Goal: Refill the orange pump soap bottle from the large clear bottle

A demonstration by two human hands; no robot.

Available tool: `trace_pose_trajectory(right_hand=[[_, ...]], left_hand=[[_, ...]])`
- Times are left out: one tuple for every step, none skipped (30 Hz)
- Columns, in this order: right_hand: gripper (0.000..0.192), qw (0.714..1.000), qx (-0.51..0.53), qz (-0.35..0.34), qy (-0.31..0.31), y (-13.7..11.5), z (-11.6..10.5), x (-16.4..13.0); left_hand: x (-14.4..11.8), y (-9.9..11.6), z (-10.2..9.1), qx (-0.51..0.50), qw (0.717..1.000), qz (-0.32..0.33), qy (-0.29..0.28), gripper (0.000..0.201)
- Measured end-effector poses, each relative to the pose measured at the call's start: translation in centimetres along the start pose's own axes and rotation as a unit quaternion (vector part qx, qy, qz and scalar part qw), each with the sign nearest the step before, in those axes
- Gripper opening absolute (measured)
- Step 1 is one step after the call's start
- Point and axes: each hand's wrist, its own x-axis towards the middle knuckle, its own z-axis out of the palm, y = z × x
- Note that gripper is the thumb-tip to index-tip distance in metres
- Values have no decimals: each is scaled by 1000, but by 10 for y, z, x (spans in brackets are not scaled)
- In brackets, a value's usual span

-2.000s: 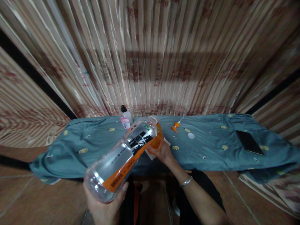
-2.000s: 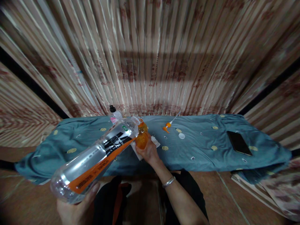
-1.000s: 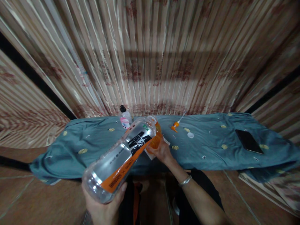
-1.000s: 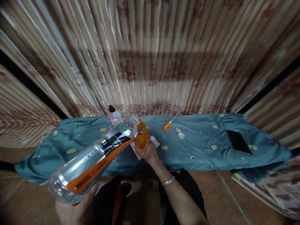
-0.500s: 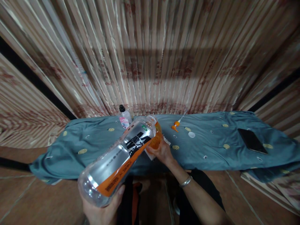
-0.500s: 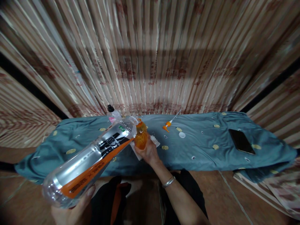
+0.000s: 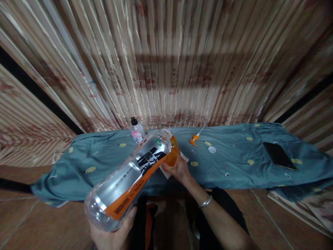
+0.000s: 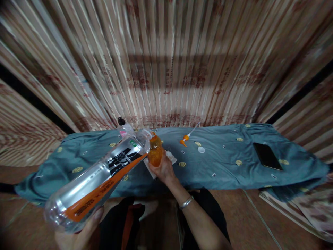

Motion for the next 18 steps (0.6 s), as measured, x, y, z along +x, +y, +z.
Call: trace_pose_trajectory(right_hand=[[73, 1000, -2, 0, 3, 0, 0, 0], [73, 1000, -5, 1, 5, 1, 1, 0], [73, 1000, -6, 3, 7, 1, 1, 0], [73, 1000, -8, 3, 8, 1, 1, 0], [73, 1000, -9, 2, 8, 1, 1, 0], [73, 1000, -9, 0, 8, 1, 1, 0], [73, 1000, -7, -2, 7, 1, 1, 0], [74, 1000, -7, -3, 6, 0, 1, 0], [74, 1000, -6, -3, 5, 0, 1, 0], [74, 1000, -6, -1, 5, 0, 1, 0], [74, 1000, -7, 1, 3, 0, 1, 0], [74, 1000, -9, 4, 2, -1, 0, 0], [73, 1000, -10, 6, 0, -1, 0, 0], [73, 1000, -10, 9, -3, -1, 0, 0], [72, 1000, -11, 10, -4, -1, 0, 0], [72, 1000, -11, 10, -4, -1, 0, 0], [72, 1000, -10, 10, -3, -1, 0, 0], [72, 1000, -10, 8, 0, -1, 1, 0]], left_hand=[[-1, 3, 2, -3, 1000, -12, 7, 113], [-2, 6, 4, -2, 1000, -18, 9, 112], [-3, 9, 5, -1, 1000, -19, 9, 111], [-3, 10, 6, -3, 1000, -19, 7, 110], [-3, 11, 6, -5, 1000, -18, 6, 111], [-3, 10, 6, -8, 1000, -19, 5, 111], [-2, 8, 5, -10, 1000, -20, 4, 111], [-1, 6, 3, -11, 1000, -21, 4, 111], [0, 4, 2, -10, 1000, -22, 3, 111], [1, 2, 0, -9, 1000, -22, 1, 110], [1, 1, -1, -8, 1000, -22, -2, 110], [1, 0, -2, -7, 1000, -21, -4, 110], [1, 0, -2, -5, 1000, -23, -3, 111], [1, 1, -2, -1, 1000, -26, -1, 111], [0, 2, -2, 4, 1000, -29, 2, 110], [0, 3, -1, 8, 1000, -28, 5, 109], [0, 3, -1, 10, 1000, -25, 6, 108], [0, 3, -1, 10, 1000, -21, 4, 107]])
